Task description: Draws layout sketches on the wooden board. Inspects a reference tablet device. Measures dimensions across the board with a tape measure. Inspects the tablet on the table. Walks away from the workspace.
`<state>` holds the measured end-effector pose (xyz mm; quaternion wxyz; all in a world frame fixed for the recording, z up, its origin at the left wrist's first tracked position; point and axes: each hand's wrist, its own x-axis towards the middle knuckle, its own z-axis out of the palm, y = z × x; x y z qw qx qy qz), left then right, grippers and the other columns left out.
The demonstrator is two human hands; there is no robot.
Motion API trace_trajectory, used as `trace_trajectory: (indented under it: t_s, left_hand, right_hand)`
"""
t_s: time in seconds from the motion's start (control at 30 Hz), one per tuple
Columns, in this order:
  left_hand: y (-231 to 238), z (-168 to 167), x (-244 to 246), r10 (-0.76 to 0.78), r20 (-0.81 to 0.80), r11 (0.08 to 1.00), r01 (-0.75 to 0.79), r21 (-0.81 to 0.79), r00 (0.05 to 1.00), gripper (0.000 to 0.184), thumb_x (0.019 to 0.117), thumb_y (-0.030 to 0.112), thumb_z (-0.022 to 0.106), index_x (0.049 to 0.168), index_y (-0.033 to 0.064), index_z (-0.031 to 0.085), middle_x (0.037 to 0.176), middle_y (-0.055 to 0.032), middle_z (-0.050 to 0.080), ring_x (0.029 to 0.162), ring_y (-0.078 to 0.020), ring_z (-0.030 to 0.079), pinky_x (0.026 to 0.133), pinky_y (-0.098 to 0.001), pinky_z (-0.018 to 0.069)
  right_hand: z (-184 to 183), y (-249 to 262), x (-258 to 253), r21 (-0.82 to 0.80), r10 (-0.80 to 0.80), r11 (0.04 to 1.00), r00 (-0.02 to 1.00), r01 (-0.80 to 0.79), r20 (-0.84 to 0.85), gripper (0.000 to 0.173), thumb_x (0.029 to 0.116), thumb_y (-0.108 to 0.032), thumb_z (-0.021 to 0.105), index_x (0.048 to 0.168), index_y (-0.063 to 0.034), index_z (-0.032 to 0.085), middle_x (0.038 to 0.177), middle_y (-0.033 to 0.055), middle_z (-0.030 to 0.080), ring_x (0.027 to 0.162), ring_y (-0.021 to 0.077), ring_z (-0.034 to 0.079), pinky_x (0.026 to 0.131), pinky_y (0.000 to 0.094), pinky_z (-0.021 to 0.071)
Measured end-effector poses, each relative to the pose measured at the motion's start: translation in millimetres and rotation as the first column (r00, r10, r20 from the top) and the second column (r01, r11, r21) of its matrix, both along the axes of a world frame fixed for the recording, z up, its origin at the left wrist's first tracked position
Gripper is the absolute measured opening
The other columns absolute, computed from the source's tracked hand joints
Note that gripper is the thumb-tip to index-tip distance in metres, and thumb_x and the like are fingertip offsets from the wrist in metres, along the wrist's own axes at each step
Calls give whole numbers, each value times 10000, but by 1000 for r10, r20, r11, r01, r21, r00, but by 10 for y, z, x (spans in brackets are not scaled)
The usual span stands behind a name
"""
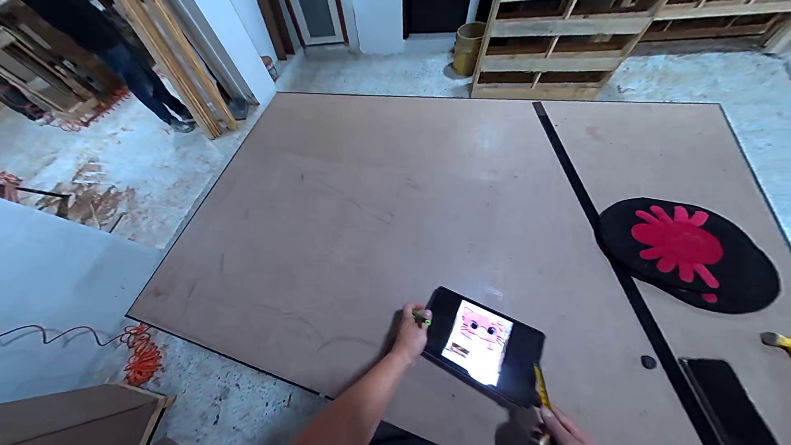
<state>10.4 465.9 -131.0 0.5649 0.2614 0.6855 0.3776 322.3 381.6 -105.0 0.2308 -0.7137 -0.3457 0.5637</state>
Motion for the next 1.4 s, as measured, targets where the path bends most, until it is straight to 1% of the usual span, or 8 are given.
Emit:
trace_trajectory:
  t_s: [0.3,0.43,0.63,0.73,0.97,1.13,1.27,1.4]
  left_hand:
    - [-518,-297,-2213,119,-234,993,-118,20,965,487,1073,329,551,1448,27,479,1317,-207,617,1198,-304,618,1031,-516,513]
    - [-517,-245,-2932,208,-281,978,-201,54,937,450,1072,327,550,1413,37,504,1276,-200,622,1148,-285,633,994,-506,533]
    - [-508,-147,-3538,184,-422,976,-215,-26,888,415,1053,345,597,1361,69,556,1225,-171,658,1127,-271,645,984,-513,524]
    - [-562,-168,-3606,273,-273,960,-280,14,922,365,1061,263,590,1342,35,543,1212,-168,651,1096,-247,652,974,-448,539]
    - [-282,-204,-3552,339,-165,939,-344,-5,926,380,1054,290,592,1336,39,548,1130,-156,666,972,-226,673,879,-427,570]
    - [-119,-81,-3382,522,118,845,-531,62,845,170,1051,195,570,1176,81,557,969,-56,650,905,-157,655,868,-362,564]
    - [-202,-128,-3484,525,337,802,-587,112,782,175,1094,226,456,1167,92,542,973,-51,702,942,-181,699,905,-400,574]
    - [-260,-172,-3560,499,404,794,-591,141,767,208,1103,259,405,1128,128,564,959,-29,694,938,-169,688,908,-396,566]
  right_hand:
    - [-568,45,-2132,-28,132,991,990,-134,-55,329,1102,-285,479,1230,-100,718,879,71,710,694,164,648,639,367,556]
    - [-630,213,-2768,-29,372,927,926,-374,-62,353,1101,-342,464,1290,-176,712,1092,47,745,984,167,703,895,446,575]
    - [-659,354,-3245,44,568,822,823,-568,23,350,1104,-305,443,1316,-195,699,1314,-5,678,1194,152,641,1044,470,509]
    - [-610,343,-3236,49,494,867,869,-495,26,353,1112,-288,427,1343,-229,687,1322,-35,688,1208,124,643,1054,453,509]
    - [-499,700,-3274,39,175,984,959,-171,-221,370,1124,-266,395,1362,-181,666,1335,-38,697,1180,119,657,993,396,530]
    - [-318,893,-3336,-47,87,993,941,-108,-328,362,1126,-275,389,1276,-168,701,1012,68,717,747,160,648,672,347,545]
    - [-193,809,-3222,0,43,999,911,-48,-409,370,1126,-217,362,1279,-151,693,1356,-13,681,789,120,682,670,276,544]
    - [-122,690,-3187,68,90,995,889,-66,-449,369,1120,-182,352,1267,-122,686,1390,18,654,713,108,659,633,262,547]
